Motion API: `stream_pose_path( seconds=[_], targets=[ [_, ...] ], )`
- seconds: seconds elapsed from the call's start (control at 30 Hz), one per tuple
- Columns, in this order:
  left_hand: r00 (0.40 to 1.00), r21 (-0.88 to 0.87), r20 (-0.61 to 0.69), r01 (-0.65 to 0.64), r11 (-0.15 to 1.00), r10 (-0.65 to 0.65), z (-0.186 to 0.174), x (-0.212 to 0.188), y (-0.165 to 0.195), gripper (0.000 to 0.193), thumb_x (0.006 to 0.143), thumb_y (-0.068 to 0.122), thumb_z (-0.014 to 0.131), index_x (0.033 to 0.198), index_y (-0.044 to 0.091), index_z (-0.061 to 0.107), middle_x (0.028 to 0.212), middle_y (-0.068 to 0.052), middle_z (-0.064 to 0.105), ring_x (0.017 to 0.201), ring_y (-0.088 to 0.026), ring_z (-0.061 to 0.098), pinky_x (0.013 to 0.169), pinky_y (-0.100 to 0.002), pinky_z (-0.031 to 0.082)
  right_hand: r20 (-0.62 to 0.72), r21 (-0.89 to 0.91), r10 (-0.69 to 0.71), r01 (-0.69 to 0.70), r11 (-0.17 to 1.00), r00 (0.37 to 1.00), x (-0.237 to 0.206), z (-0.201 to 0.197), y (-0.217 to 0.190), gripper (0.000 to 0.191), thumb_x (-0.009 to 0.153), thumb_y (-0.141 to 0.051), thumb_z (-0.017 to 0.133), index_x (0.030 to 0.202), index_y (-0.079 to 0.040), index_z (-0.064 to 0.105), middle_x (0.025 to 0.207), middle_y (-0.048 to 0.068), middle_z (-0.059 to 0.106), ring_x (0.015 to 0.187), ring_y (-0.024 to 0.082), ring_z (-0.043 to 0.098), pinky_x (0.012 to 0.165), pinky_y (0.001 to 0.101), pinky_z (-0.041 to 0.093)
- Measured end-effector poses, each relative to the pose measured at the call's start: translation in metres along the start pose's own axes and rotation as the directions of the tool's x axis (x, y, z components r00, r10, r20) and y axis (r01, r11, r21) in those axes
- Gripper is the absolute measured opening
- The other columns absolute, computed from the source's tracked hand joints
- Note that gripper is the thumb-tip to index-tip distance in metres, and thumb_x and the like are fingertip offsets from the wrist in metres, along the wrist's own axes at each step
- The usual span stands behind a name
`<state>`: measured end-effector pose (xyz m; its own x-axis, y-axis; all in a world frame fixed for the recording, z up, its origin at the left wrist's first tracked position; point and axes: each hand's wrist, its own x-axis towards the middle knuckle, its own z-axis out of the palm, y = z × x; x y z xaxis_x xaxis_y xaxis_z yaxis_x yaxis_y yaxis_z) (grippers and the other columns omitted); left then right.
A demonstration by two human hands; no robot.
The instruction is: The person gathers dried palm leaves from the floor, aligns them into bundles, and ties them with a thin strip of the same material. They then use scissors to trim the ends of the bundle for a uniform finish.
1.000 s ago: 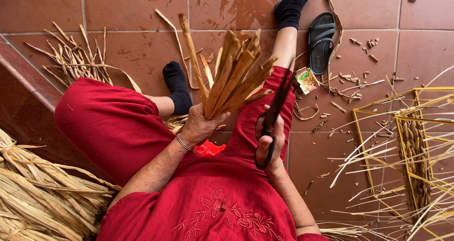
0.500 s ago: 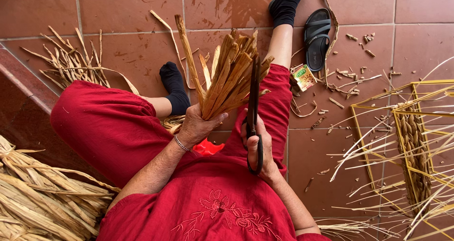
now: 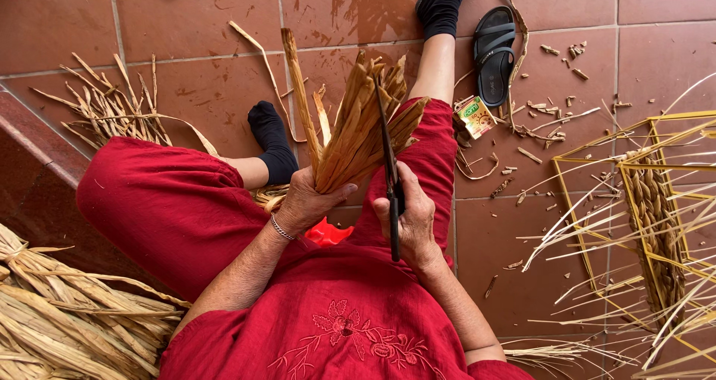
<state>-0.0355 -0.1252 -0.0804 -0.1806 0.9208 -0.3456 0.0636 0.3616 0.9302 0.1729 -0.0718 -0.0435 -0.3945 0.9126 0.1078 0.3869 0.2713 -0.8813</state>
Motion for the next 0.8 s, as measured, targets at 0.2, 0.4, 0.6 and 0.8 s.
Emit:
stream_pose_path(
  seconds=[0.2, 0.4, 0.6, 0.8],
  targets=[
    [0.995, -0.042, 0.020, 0.095, 0.995, -0.094, 0.0013, 0.0023, 0.0012, 0.029, 0.085, 0.018, 0.086, 0.103, 0.001, 0.072, 0.081, -0.002, 0.074, 0.070, -0.004, 0.066, 0.059, -0.023, 0.058, 0.026, 0.085, 0.023, -0.025, 0.996, 0.999, -0.0080, 0.0076, 0.0087, 0.090, 0.101, -0.074, 0.040, 0.148, 0.002, 0.047, 0.078, 0.004, 0.051, 0.066, 0.015, 0.051, 0.059, 0.0314, 0.045],
    [1.000, 0.070, 0.007, 0.013, 0.997, -0.014, 0.0016, 0.0002, 0.0054, 0.033, 0.084, 0.020, 0.086, 0.108, 0.002, 0.071, 0.090, -0.001, 0.077, 0.081, -0.003, 0.066, 0.067, -0.022, 0.059, 0.050, 0.091, 0.037, -0.041, 0.995, 0.998, -0.0072, 0.0080, 0.0101, 0.098, 0.099, -0.080, 0.035, 0.151, 0.003, 0.043, 0.079, 0.003, 0.051, 0.067, 0.014, 0.053, 0.059, 0.0307, 0.045],
    [0.998, 0.008, 0.027, 0.062, 0.998, -0.062, 0.0019, 0.0002, 0.0088, 0.034, 0.085, 0.020, 0.085, 0.110, 0.002, 0.072, 0.091, -0.001, 0.077, 0.081, -0.003, 0.066, 0.067, -0.022, 0.059, 0.071, 0.122, 0.046, -0.055, 0.991, 0.996, -0.0049, 0.0092, 0.0096, 0.100, 0.098, -0.082, 0.034, 0.150, 0.002, 0.042, 0.080, 0.001, 0.054, 0.069, 0.012, 0.054, 0.061, 0.0288, 0.047],
    [0.996, 0.008, 0.022, 0.086, 0.996, -0.086, 0.0024, -0.0006, 0.0090, 0.033, 0.085, 0.019, 0.084, 0.110, 0.002, 0.072, 0.090, -0.001, 0.077, 0.079, -0.003, 0.066, 0.066, -0.022, 0.058, 0.087, 0.161, 0.046, -0.060, 0.985, 0.995, -0.0040, 0.0100, 0.0109, 0.106, 0.095, -0.086, 0.030, 0.152, 0.003, 0.040, 0.082, 0.000, 0.054, 0.071, 0.011, 0.054, 0.062, 0.0277, 0.048]
  ],
)
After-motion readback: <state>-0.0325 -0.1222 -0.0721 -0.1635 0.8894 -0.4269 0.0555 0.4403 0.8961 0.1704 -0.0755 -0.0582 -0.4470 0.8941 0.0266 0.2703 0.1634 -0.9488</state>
